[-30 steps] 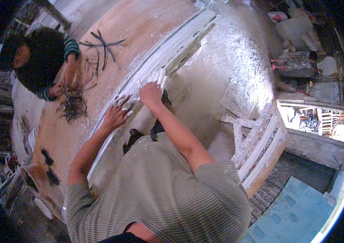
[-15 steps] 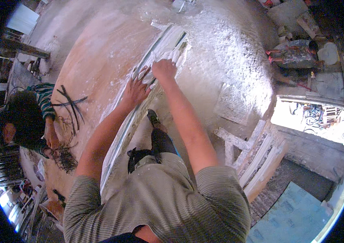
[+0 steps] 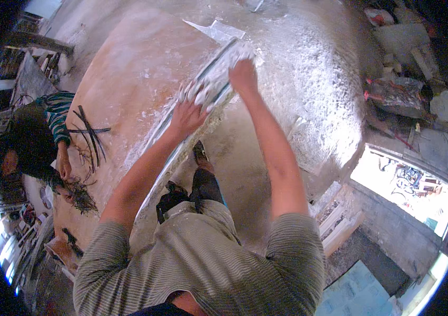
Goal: The person applies a white paste along the edge of a large curved wooden object using their hands, smoothing it into place. They repeatedly scoop more paste from a bucket and continue spreading it along the seam.
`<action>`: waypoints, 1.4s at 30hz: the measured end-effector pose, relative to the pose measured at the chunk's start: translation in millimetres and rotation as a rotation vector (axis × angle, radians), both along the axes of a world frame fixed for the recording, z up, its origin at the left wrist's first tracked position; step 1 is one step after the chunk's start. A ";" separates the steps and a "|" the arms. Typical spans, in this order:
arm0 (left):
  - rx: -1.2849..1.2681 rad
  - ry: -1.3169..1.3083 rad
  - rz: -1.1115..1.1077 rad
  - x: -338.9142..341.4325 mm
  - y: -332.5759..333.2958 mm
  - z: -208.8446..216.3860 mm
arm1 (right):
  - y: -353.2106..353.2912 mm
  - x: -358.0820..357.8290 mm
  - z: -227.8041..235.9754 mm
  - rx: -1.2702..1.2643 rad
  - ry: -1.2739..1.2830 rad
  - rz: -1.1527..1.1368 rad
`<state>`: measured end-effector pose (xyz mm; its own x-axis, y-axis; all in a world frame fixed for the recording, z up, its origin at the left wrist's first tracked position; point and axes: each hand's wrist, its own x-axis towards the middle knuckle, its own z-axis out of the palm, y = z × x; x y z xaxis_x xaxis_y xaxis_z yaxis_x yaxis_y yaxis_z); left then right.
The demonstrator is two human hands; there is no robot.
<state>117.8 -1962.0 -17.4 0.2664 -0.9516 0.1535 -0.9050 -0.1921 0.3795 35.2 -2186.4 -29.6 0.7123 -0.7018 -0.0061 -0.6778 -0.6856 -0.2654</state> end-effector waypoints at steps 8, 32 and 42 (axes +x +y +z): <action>0.469 0.191 0.130 -27.3 193.2 38.1 | 94.3 -32.4 -22.0 -0.072 0.265 0.267; 0.105 0.397 0.893 -127.2 403.7 71.2 | 395.0 -40.2 44.0 0.123 0.285 0.906; -0.175 0.711 1.224 -196.2 510.8 87.7 | 525.1 -32.3 52.0 0.182 0.035 1.215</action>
